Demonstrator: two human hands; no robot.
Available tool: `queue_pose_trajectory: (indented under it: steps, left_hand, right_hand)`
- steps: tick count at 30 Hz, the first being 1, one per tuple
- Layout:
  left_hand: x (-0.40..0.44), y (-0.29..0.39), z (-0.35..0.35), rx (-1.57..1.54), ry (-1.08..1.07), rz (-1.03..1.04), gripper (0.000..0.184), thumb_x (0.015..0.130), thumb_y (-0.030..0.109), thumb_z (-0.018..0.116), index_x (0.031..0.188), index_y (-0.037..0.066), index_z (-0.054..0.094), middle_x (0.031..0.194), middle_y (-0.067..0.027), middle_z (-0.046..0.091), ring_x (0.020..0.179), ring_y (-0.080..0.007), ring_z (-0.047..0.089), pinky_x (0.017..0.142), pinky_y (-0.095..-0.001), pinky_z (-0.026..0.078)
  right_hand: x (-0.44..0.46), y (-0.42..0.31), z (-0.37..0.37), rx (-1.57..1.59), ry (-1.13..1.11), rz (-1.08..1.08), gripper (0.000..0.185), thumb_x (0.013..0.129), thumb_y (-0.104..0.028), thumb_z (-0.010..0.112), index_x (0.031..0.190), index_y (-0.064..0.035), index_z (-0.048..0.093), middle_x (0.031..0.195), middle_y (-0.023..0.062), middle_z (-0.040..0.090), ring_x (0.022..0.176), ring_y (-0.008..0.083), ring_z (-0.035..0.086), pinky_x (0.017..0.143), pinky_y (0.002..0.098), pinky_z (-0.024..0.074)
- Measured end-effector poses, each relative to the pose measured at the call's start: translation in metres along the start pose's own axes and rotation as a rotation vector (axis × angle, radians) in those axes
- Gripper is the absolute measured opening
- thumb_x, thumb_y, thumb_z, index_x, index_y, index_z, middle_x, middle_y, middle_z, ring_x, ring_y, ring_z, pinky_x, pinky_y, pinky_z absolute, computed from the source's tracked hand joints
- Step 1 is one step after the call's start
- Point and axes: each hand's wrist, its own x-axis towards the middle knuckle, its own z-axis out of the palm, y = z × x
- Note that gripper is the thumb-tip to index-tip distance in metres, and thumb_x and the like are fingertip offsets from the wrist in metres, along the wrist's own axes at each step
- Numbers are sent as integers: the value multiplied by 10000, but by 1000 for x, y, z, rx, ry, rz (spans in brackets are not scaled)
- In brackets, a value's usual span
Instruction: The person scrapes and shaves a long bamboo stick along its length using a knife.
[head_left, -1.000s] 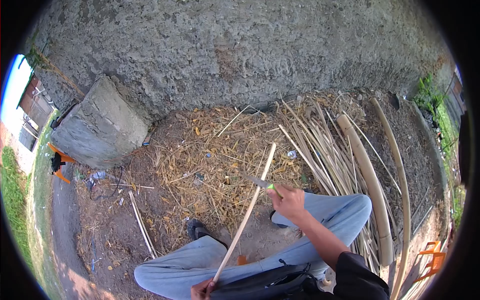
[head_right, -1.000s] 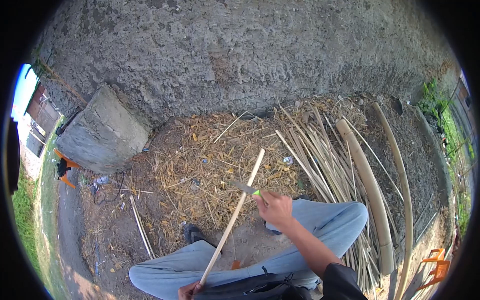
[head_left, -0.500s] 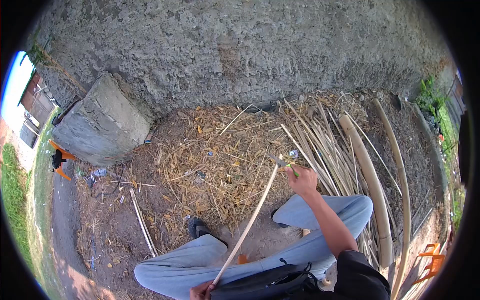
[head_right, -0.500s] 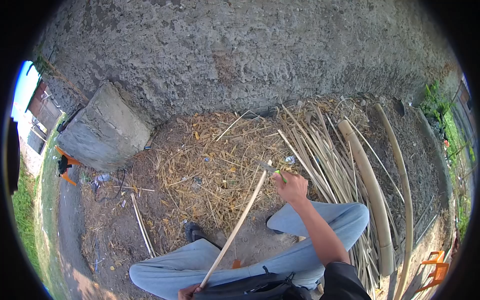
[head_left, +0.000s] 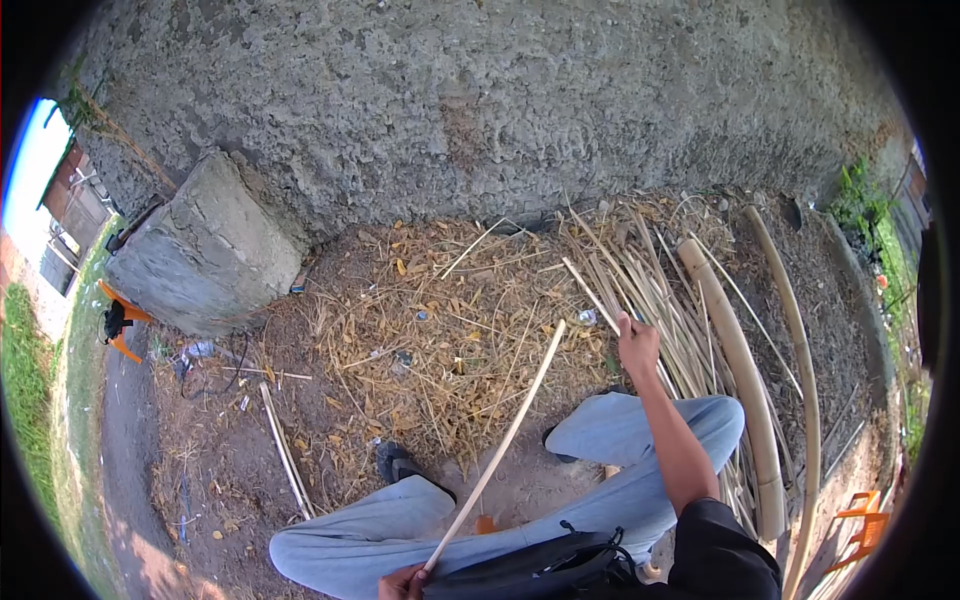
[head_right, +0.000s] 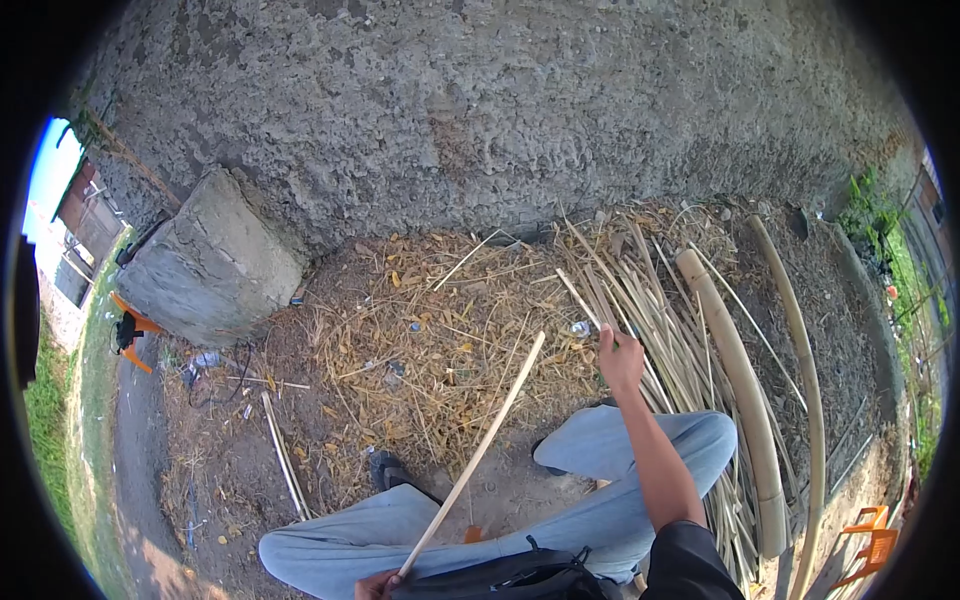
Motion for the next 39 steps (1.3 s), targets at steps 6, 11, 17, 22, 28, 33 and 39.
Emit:
queue_pose_trajectory:
  steps: [6,11,17,22,28,33,39]
  left_hand:
    - [20,34,3,-126,-4,62,396,1064,323,494,920,23,708,633,4,563,586,-84,445,536,-283,375]
    - [60,57,9,-303,-125,-177,263,1045,180,534,859,30,645,635,22,524,532,-35,442,492,-238,361]
    - [88,102,28,-577,-157,-109,285,1065,180,488,984,-43,646,659,-21,562,492,-71,476,445,-230,366]
    - [98,96,27,-730,-293,-236,310,1073,193,458,1042,-66,626,664,-30,531,469,-68,418,419,-224,316]
    - [92,78,20,-779,-386,-359,324,1077,201,437,1041,-54,634,623,-8,490,431,-50,343,406,-218,270]
    - [90,79,22,-784,-401,-392,340,1083,208,422,1048,-59,631,608,8,449,430,-53,341,401,-225,270]
    - [89,74,24,-805,-364,-365,357,1089,218,405,1065,-69,618,601,12,421,431,-63,343,394,-237,278]
  right_hand:
    - [-92,-56,-9,361,-210,-187,361,987,-292,620,915,45,728,625,166,621,505,291,603,526,382,459]
    - [-195,-109,-20,484,-411,-587,232,912,-258,716,959,-32,742,723,93,686,488,236,619,428,347,471]
    - [-237,-101,-13,364,-459,-883,264,863,-300,760,1016,-90,712,657,29,604,468,206,596,393,342,448]
    - [-236,-99,-14,331,-421,-946,277,858,-316,765,1017,-99,696,634,13,551,459,199,584,380,345,433]
    - [-191,-95,-3,217,-206,-693,220,889,-297,737,950,-90,699,625,27,599,427,216,571,368,349,416]
    - [-198,-99,-14,227,-272,-795,223,899,-312,729,933,-92,713,613,32,599,416,215,566,355,355,404]
    - [-202,-103,-14,234,-281,-882,219,890,-305,735,943,-94,713,600,22,582,415,210,556,361,351,410]
